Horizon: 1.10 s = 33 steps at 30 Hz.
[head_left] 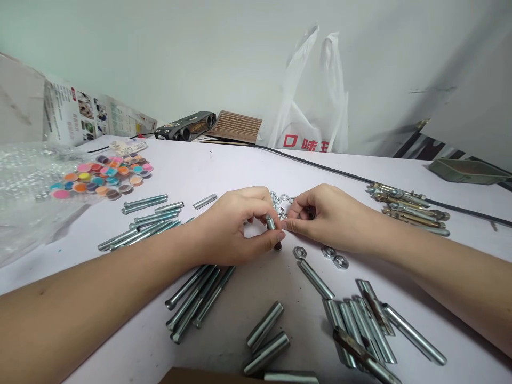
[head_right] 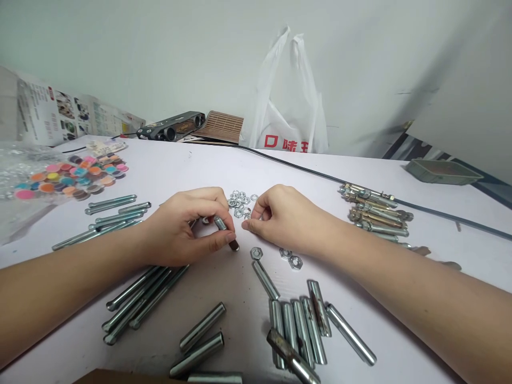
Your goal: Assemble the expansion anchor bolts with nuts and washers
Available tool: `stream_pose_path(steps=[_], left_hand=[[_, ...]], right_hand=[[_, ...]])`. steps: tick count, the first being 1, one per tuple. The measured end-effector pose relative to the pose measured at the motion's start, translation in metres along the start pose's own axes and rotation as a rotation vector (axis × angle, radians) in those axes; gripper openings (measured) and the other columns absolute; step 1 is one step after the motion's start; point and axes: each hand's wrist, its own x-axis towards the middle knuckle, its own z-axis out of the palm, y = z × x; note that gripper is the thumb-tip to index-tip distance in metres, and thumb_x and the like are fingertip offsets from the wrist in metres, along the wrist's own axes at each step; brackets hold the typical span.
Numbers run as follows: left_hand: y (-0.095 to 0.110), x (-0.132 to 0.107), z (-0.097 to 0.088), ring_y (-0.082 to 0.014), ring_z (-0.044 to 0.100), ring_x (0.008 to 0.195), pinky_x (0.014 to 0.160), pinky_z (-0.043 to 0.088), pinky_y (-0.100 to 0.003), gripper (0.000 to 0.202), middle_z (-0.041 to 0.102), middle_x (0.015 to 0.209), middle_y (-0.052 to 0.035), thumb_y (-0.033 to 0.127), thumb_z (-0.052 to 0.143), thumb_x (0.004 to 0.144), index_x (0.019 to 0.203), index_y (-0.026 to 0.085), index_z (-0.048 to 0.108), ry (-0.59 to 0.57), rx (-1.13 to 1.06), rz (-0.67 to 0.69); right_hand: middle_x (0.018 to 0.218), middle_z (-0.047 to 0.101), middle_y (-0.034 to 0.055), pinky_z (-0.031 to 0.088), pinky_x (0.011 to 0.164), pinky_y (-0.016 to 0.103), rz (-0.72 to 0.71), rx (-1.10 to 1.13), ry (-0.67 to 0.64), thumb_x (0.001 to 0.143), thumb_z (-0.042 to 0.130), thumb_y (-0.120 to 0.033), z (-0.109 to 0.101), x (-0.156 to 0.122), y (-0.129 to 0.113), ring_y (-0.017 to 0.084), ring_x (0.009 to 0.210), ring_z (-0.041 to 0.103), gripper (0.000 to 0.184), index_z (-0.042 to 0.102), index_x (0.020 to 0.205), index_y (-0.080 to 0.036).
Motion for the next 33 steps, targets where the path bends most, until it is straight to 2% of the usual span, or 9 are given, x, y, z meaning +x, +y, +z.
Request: stream_pose_path(steps=[5, 8, 11, 14, 20, 26, 30, 33], left_hand=[[0.002, 0.001, -0.001, -0.0119, 0.057, 0.077, 0.070, 0.046, -0.025, 0.008, 0.062, 0.080, -0.0033, 0.021, 0.062, 0.082, 0.083, 0.018, 0.070, -0.002, 0.004, -0.037], [0.002, 0.001, -0.001, -0.0115, 0.057, 0.077, 0.070, 0.046, -0.025, 0.008, 0.062, 0.080, -0.0030, 0.020, 0.062, 0.082, 0.083, 0.018, 0.070, -0.003, -0.001, -0.044], [0.002, 0.002, -0.001, -0.0112, 0.057, 0.078, 0.071, 0.045, -0.025, 0.008, 0.062, 0.080, -0.0029, 0.019, 0.062, 0.082, 0.081, 0.017, 0.070, -0.002, -0.005, -0.044], [0.002, 0.002, -0.001, -0.0118, 0.057, 0.078, 0.070, 0.045, -0.025, 0.008, 0.062, 0.080, -0.0034, 0.019, 0.063, 0.082, 0.081, 0.017, 0.070, -0.003, 0.000, -0.040], [0.001, 0.001, 0.000, -0.0117, 0.057, 0.077, 0.070, 0.046, -0.026, 0.008, 0.062, 0.079, -0.0034, 0.020, 0.062, 0.082, 0.081, 0.016, 0.069, -0.003, 0.003, -0.040], [0.001, 0.001, -0.001, -0.0115, 0.057, 0.075, 0.069, 0.045, -0.025, 0.007, 0.062, 0.079, -0.0026, 0.021, 0.062, 0.082, 0.081, 0.017, 0.068, -0.001, 0.022, -0.045], [0.002, 0.001, -0.001, -0.0119, 0.058, 0.077, 0.070, 0.046, -0.026, 0.007, 0.063, 0.080, -0.0028, 0.020, 0.062, 0.082, 0.081, 0.018, 0.069, -0.006, 0.016, -0.044], [0.002, 0.000, -0.002, -0.0120, 0.058, 0.075, 0.070, 0.046, -0.026, 0.007, 0.062, 0.079, -0.0031, 0.019, 0.063, 0.081, 0.081, 0.018, 0.069, -0.002, 0.016, -0.044]], right_hand=[[0.056, 0.057, -0.0007, 0.035, 0.047, 0.023, 0.016, 0.018, -0.007, 0.082, 0.055, -0.037, -0.002, -0.001, -0.006, 0.008, 0.048, 0.045, 0.026, 0.066, 0.071, -0.017], [0.059, 0.059, 0.0001, 0.034, 0.048, 0.024, 0.019, -0.001, 0.060, 0.082, 0.055, -0.041, -0.004, 0.001, -0.003, 0.008, 0.048, 0.046, 0.028, 0.066, 0.073, -0.017], [0.069, 0.064, 0.0011, 0.037, 0.054, 0.026, -0.011, -0.035, 0.143, 0.081, 0.059, -0.043, -0.003, 0.005, 0.002, 0.010, 0.055, 0.051, 0.028, 0.067, 0.086, -0.017], [0.074, 0.065, 0.0008, 0.040, 0.059, 0.027, -0.052, -0.049, 0.130, 0.081, 0.060, -0.039, -0.001, 0.008, 0.004, 0.011, 0.060, 0.053, 0.028, 0.068, 0.097, -0.017], [0.071, 0.065, -0.0006, 0.039, 0.060, 0.026, -0.132, -0.023, 0.085, 0.085, 0.054, -0.031, 0.002, 0.010, 0.006, 0.010, 0.062, 0.053, 0.019, 0.068, 0.081, -0.019], [0.076, 0.067, 0.0031, 0.038, 0.063, 0.028, -0.182, -0.110, 0.092, 0.089, 0.050, -0.034, 0.002, 0.010, 0.008, 0.013, 0.067, 0.055, 0.025, 0.068, 0.082, -0.018], [0.077, 0.067, 0.0040, 0.037, 0.070, 0.029, -0.254, -0.210, 0.136, 0.088, 0.052, -0.031, 0.002, 0.010, 0.009, 0.015, 0.075, 0.055, 0.022, 0.066, 0.077, -0.017], [0.075, 0.066, 0.0025, 0.037, 0.065, 0.027, -0.218, -0.160, 0.132, 0.088, 0.052, -0.032, 0.000, 0.008, 0.007, 0.013, 0.068, 0.053, 0.022, 0.066, 0.078, -0.017]])
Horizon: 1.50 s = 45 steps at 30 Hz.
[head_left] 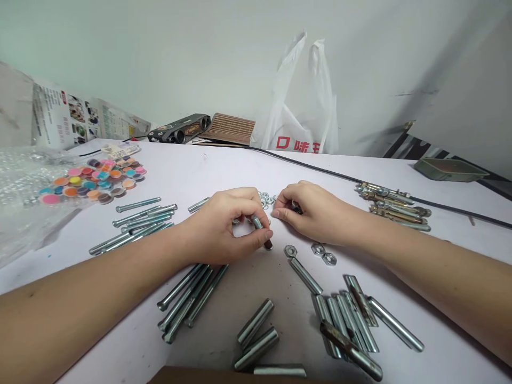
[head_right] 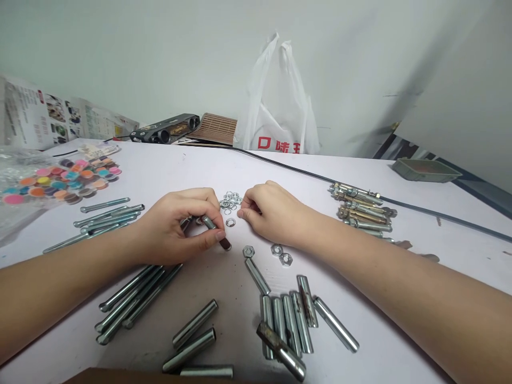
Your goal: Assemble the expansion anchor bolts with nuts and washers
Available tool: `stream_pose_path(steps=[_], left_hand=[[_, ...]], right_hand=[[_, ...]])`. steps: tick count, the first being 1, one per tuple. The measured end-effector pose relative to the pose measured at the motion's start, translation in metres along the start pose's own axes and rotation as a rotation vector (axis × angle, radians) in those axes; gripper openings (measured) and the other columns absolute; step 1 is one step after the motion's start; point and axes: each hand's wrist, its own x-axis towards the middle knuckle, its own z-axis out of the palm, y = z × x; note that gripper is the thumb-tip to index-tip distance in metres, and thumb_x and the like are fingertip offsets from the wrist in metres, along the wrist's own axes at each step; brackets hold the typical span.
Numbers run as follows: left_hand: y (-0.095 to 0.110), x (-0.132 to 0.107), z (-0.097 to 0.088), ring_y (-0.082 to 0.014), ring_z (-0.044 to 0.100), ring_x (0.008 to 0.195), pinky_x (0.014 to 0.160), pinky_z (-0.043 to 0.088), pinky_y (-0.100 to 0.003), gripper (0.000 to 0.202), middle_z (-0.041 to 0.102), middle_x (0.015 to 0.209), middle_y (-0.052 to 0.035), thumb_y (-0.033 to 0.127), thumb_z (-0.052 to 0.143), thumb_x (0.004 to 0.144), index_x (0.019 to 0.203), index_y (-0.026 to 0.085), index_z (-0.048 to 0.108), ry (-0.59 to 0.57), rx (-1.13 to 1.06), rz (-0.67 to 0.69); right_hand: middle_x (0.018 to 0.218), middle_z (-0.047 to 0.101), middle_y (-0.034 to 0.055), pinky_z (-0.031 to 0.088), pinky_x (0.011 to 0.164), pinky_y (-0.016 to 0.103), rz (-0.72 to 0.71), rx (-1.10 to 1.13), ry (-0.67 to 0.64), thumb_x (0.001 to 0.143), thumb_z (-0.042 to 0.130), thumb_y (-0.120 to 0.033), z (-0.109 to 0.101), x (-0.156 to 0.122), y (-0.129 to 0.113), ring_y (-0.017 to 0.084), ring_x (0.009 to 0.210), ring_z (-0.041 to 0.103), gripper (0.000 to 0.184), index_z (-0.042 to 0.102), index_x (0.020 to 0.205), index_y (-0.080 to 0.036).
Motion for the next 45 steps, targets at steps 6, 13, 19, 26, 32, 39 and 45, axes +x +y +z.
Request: stream_pose_path(steps=[6, 13, 19, 26, 32, 39, 45], left_hand=[[-0.001, 0.000, -0.004, -0.0118, 0.057, 0.071, 0.066, 0.047, -0.026, 0.006, 0.062, 0.075, -0.0029, 0.015, 0.064, 0.078, 0.078, 0.018, 0.069, 0.011, -0.011, 0.073], [0.000, 0.001, -0.003, -0.0134, 0.059, 0.079, 0.074, 0.049, -0.026, 0.004, 0.063, 0.079, -0.0042, 0.017, 0.064, 0.079, 0.080, 0.018, 0.067, -0.013, 0.009, 0.161], [0.007, 0.002, 0.002, -0.0140, 0.057, 0.083, 0.076, 0.047, -0.025, 0.009, 0.062, 0.084, -0.0050, 0.024, 0.063, 0.083, 0.083, 0.017, 0.067, -0.082, 0.049, 0.127], [0.006, 0.000, 0.004, -0.0139, 0.056, 0.080, 0.073, 0.046, -0.026, 0.017, 0.060, 0.084, -0.0052, 0.031, 0.062, 0.085, 0.086, 0.016, 0.068, -0.108, 0.052, 0.052], [0.000, -0.001, 0.008, -0.0118, 0.053, 0.076, 0.071, 0.043, -0.025, 0.016, 0.058, 0.081, -0.0032, 0.029, 0.062, 0.085, 0.081, 0.014, 0.065, 0.057, 0.153, 0.038], [0.000, 0.000, 0.010, -0.0094, 0.051, 0.071, 0.068, 0.041, -0.023, 0.016, 0.055, 0.078, -0.0007, 0.027, 0.063, 0.083, 0.074, 0.014, 0.058, 0.080, 0.182, -0.022], [0.002, -0.001, 0.010, -0.0101, 0.051, 0.074, 0.069, 0.041, -0.023, 0.016, 0.055, 0.079, -0.0015, 0.027, 0.062, 0.084, 0.084, 0.012, 0.066, 0.054, 0.174, -0.030]], right_hand=[[0.065, 0.061, -0.0011, 0.034, 0.053, 0.024, 0.065, 0.208, -0.102, 0.088, 0.049, -0.035, 0.004, 0.000, -0.011, 0.009, 0.055, 0.050, 0.024, 0.063, 0.078, -0.018], [0.078, 0.064, 0.0031, 0.034, 0.064, 0.027, 0.043, 0.017, 0.052, 0.084, 0.052, -0.036, 0.016, 0.002, -0.008, 0.017, 0.081, 0.052, 0.019, 0.062, 0.090, -0.021], [0.075, 0.062, 0.0049, 0.033, 0.063, 0.027, 0.076, -0.068, 0.020, 0.082, 0.048, -0.027, 0.012, 0.001, -0.015, 0.020, 0.084, 0.050, 0.016, 0.060, 0.075, -0.021], [0.073, 0.064, 0.0015, 0.036, 0.057, 0.025, 0.122, 0.123, -0.032, 0.084, 0.052, -0.029, -0.005, -0.001, -0.011, 0.011, 0.060, 0.050, 0.017, 0.065, 0.081, -0.018], [0.064, 0.055, -0.0009, 0.027, 0.043, 0.021, 0.111, 0.528, -0.091, 0.082, 0.064, -0.036, -0.027, -0.006, -0.012, 0.006, 0.050, 0.039, 0.021, 0.068, 0.089, -0.017], [0.053, 0.048, -0.0039, 0.018, 0.036, 0.021, 0.100, 0.606, -0.111, 0.079, 0.070, -0.038, -0.026, -0.008, -0.020, 0.004, 0.041, 0.030, 0.023, 0.073, 0.093, -0.020], [0.064, 0.061, 0.0014, 0.028, 0.040, 0.024, 0.056, 0.636, -0.091, 0.079, 0.070, -0.040, -0.022, -0.008, -0.018, 0.008, 0.049, 0.043, 0.026, 0.074, 0.094, -0.019]])
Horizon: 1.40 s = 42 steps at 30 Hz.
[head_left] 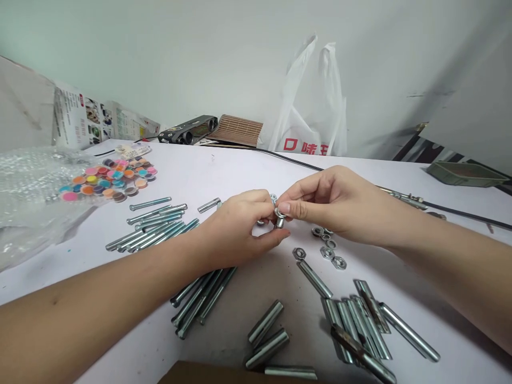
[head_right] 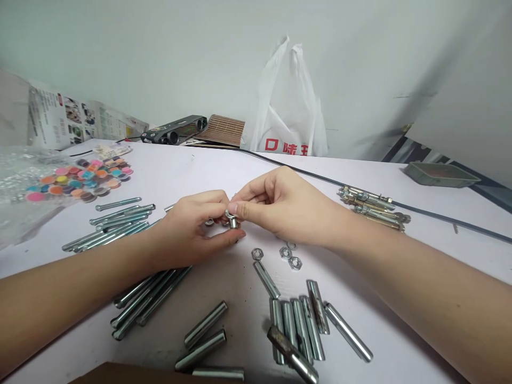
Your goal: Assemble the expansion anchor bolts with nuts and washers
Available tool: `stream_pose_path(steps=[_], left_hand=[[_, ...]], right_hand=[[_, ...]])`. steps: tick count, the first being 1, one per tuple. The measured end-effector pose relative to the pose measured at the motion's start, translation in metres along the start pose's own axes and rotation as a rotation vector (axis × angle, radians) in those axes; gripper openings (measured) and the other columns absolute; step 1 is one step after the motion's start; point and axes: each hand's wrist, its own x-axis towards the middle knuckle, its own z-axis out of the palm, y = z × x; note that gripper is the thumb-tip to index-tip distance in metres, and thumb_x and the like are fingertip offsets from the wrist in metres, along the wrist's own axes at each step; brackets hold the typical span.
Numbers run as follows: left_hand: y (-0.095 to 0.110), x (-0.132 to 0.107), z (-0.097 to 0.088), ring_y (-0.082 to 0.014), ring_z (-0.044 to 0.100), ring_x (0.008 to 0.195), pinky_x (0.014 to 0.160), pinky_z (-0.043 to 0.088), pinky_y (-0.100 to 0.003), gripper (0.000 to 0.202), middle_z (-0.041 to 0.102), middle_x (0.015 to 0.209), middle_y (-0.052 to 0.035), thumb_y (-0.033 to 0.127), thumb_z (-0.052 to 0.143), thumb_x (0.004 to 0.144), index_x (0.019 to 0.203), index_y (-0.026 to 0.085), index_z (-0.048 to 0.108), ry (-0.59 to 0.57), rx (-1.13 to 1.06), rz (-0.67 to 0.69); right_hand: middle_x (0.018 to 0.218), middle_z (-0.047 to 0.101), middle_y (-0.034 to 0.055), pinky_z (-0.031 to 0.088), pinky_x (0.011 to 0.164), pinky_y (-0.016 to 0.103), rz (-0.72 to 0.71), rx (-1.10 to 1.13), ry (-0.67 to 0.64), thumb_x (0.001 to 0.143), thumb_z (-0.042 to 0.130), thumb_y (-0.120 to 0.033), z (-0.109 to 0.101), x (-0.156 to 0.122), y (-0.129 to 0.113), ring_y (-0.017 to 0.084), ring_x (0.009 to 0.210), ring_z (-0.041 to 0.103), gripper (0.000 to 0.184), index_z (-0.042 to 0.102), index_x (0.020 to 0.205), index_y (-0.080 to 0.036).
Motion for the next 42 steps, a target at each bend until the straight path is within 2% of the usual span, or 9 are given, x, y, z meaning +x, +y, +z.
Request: stream_pose_path(steps=[5, 14, 18, 21, 25, 28, 33, 37, 42], left_hand=[[-0.002, 0.000, 0.001, -0.0095, 0.050, 0.072, 0.067, 0.040, -0.023, 0.015, 0.053, 0.077, -0.0003, 0.028, 0.062, 0.084, 0.083, 0.013, 0.064, -0.008, -0.033, -0.023], [0.001, 0.002, -0.001, -0.0084, 0.044, 0.068, 0.065, 0.036, -0.023, 0.023, 0.050, 0.076, 0.0014, 0.028, 0.063, 0.082, 0.069, 0.016, 0.048, -0.013, -0.068, -0.069], [0.001, 0.003, -0.002, -0.0088, 0.043, 0.068, 0.065, 0.035, -0.024, 0.026, 0.049, 0.075, 0.0017, 0.029, 0.063, 0.082, 0.068, 0.016, 0.045, -0.031, -0.073, -0.085], [0.001, 0.004, -0.002, -0.0088, 0.043, 0.068, 0.064, 0.034, -0.024, 0.028, 0.048, 0.073, 0.0022, 0.030, 0.063, 0.081, 0.066, 0.017, 0.044, -0.046, -0.084, -0.108], [0.003, 0.004, -0.003, -0.0089, 0.043, 0.068, 0.062, 0.033, -0.024, 0.029, 0.048, 0.073, 0.0026, 0.030, 0.064, 0.080, 0.065, 0.016, 0.044, -0.101, -0.077, -0.153], [0.003, 0.005, -0.003, -0.0090, 0.042, 0.068, 0.062, 0.033, -0.024, 0.029, 0.048, 0.073, 0.0027, 0.031, 0.064, 0.081, 0.066, 0.016, 0.045, -0.128, -0.076, -0.163], [0.002, 0.005, -0.002, -0.0089, 0.042, 0.067, 0.062, 0.033, -0.024, 0.030, 0.048, 0.072, 0.0028, 0.032, 0.064, 0.080, 0.065, 0.017, 0.043, -0.117, -0.083, -0.160], [0.000, 0.004, -0.002, -0.0091, 0.042, 0.067, 0.062, 0.033, -0.024, 0.030, 0.048, 0.072, 0.0026, 0.033, 0.064, 0.080, 0.065, 0.017, 0.044, -0.111, -0.071, -0.141], [-0.001, 0.004, -0.001, -0.0103, 0.047, 0.070, 0.064, 0.038, -0.025, 0.020, 0.053, 0.076, 0.0015, 0.032, 0.064, 0.081, 0.073, 0.016, 0.055, -0.107, -0.093, -0.120]], right_hand=[[0.063, 0.061, 0.0017, 0.028, 0.041, 0.024, -0.040, -0.010, -0.016, 0.079, 0.070, -0.040, 0.001, -0.001, 0.001, 0.008, 0.050, 0.044, 0.024, 0.075, 0.088, -0.018], [0.061, 0.054, -0.0005, 0.028, 0.042, 0.023, -0.020, -0.135, 0.041, 0.083, 0.064, -0.043, -0.007, -0.001, 0.002, 0.008, 0.050, 0.038, 0.024, 0.074, 0.085, -0.021], [0.054, 0.045, -0.0030, 0.025, 0.039, 0.021, 0.078, -0.315, -0.083, 0.082, 0.064, -0.043, -0.016, -0.006, -0.004, 0.006, 0.045, 0.031, 0.027, 0.067, 0.070, -0.018], [0.056, 0.053, -0.0014, 0.031, 0.042, 0.022, 0.196, -0.460, -0.241, 0.082, 0.059, -0.049, -0.013, -0.010, -0.005, 0.008, 0.047, 0.041, 0.034, 0.064, 0.067, -0.019], [0.056, 0.058, 0.0009, 0.030, 0.040, 0.025, 0.270, -0.661, -0.185, 0.073, 0.061, -0.064, 0.003, -0.012, -0.002, 0.011, 0.045, 0.045, 0.044, 0.065, 0.068, -0.020], [0.056, 0.058, -0.0005, 0.028, 0.038, 0.025, 0.295, -0.724, -0.159, 0.073, 0.062, -0.059, 0.009, -0.013, -0.001, 0.010, 0.044, 0.043, 0.038, 0.064, 0.066, -0.022], [0.053, 0.053, -0.0014, 0.027, 0.038, 0.023, 0.335, -0.598, -0.238, 0.080, 0.059, -0.044, -0.001, -0.013, -0.002, 0.008, 0.043, 0.039, 0.029, 0.064, 0.066, -0.020], [0.059, 0.058, -0.0011, 0.030, 0.038, 0.021, 0.187, -0.406, -0.130, 0.076, 0.068, -0.040, -0.010, -0.013, -0.007, 0.008, 0.045, 0.044, 0.020, 0.068, 0.073, -0.020], [0.063, 0.063, 0.0010, 0.037, 0.043, 0.025, -0.188, -0.343, 0.196, 0.077, 0.072, -0.035, -0.004, -0.008, -0.016, 0.010, 0.052, 0.051, 0.014, 0.075, 0.082, -0.023]])
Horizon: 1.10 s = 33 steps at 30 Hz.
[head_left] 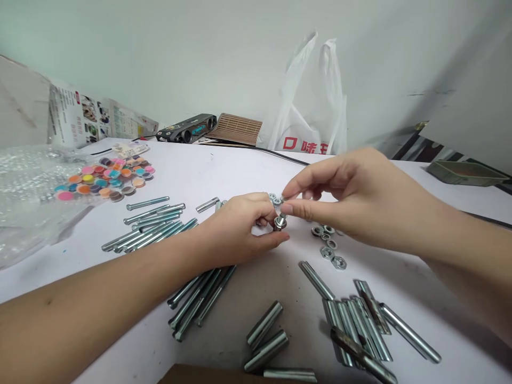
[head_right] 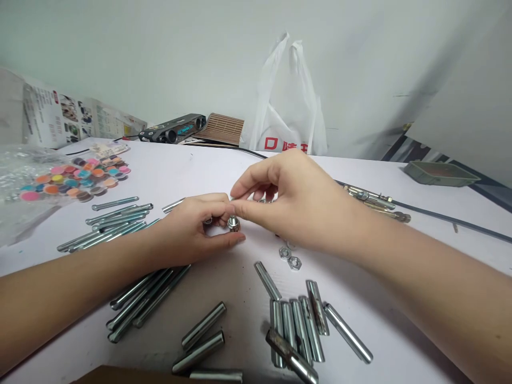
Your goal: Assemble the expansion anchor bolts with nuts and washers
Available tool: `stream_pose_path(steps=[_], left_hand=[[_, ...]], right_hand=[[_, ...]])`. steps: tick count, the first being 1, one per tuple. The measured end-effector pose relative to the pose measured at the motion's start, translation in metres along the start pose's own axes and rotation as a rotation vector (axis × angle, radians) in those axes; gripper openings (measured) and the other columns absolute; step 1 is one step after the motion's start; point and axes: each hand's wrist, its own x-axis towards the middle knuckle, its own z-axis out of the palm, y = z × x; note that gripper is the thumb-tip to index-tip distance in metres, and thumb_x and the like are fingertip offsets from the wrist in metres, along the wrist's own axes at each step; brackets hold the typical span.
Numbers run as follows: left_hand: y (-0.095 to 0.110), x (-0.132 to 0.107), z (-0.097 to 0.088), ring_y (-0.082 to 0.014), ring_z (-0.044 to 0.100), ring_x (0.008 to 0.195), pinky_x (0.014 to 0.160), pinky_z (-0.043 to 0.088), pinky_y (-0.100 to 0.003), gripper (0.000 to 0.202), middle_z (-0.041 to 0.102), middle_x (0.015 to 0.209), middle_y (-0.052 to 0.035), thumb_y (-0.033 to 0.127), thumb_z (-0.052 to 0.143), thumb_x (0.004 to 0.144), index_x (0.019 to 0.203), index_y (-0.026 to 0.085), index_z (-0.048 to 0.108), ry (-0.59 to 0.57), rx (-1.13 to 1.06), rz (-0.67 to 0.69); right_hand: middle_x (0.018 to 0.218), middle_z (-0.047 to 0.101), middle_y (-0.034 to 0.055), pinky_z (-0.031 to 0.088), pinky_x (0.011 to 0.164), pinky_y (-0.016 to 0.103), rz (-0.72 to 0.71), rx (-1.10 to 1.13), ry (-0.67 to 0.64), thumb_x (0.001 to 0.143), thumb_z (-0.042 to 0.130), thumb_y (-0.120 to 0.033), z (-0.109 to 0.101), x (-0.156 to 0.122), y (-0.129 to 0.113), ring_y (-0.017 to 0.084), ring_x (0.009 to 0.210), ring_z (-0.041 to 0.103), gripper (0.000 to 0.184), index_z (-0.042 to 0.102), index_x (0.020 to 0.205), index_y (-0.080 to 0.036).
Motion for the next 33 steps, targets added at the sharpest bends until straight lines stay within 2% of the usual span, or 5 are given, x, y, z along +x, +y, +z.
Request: stream_pose_path(steps=[11, 23, 26, 28, 33], left_hand=[[-0.001, 0.000, 0.000, -0.0139, 0.056, 0.078, 0.072, 0.045, -0.028, 0.014, 0.059, 0.082, -0.0016, 0.031, 0.060, 0.082, 0.079, 0.017, 0.059, -0.039, -0.091, -0.045], [-0.001, 0.001, -0.002, -0.0088, 0.042, 0.064, 0.058, 0.033, -0.023, 0.026, 0.049, 0.070, 0.0026, 0.030, 0.066, 0.079, 0.066, 0.016, 0.048, -0.036, -0.062, -0.063], [0.000, 0.001, -0.003, -0.0091, 0.043, 0.065, 0.058, 0.033, -0.024, 0.025, 0.051, 0.072, 0.0020, 0.031, 0.064, 0.081, 0.067, 0.016, 0.049, -0.041, -0.054, -0.056], [0.001, 0.002, -0.005, -0.0092, 0.041, 0.064, 0.059, 0.033, -0.024, 0.029, 0.048, 0.071, 0.0023, 0.031, 0.064, 0.081, 0.065, 0.016, 0.045, -0.050, -0.041, -0.054], [0.002, 0.002, -0.007, -0.0090, 0.040, 0.063, 0.058, 0.032, -0.025, 0.028, 0.048, 0.070, 0.0028, 0.032, 0.063, 0.081, 0.067, 0.017, 0.045, -0.068, -0.048, -0.099]], right_hand=[[0.094, 0.070, -0.0005, 0.048, 0.075, 0.027, -0.279, -0.092, -0.089, 0.083, 0.066, -0.027, 0.008, -0.003, 0.011, 0.013, 0.086, 0.062, 0.021, 0.073, 0.103, -0.027], [0.099, 0.063, 0.0069, 0.044, 0.081, 0.035, -0.336, -0.111, 0.156, 0.071, 0.079, -0.041, 0.035, -0.009, 0.029, 0.021, 0.094, 0.055, 0.048, 0.061, 0.110, -0.020], [0.078, 0.062, 0.0030, 0.040, 0.075, 0.035, -0.476, -0.025, 0.213, 0.083, 0.068, -0.030, 0.033, -0.011, 0.030, 0.016, 0.076, 0.053, 0.010, 0.064, 0.080, -0.021], [0.055, 0.047, -0.0001, 0.035, 0.066, 0.034, -0.470, 0.042, 0.325, 0.090, 0.056, -0.023, 0.032, -0.013, 0.030, 0.013, 0.060, 0.043, 0.036, 0.049, 0.055, -0.018], [0.075, 0.060, 0.0038, 0.039, 0.075, 0.036, -0.357, 0.082, 0.254, 0.093, 0.052, -0.027, 0.035, -0.014, 0.027, 0.016, 0.076, 0.051, 0.019, 0.060, 0.076, -0.020]])
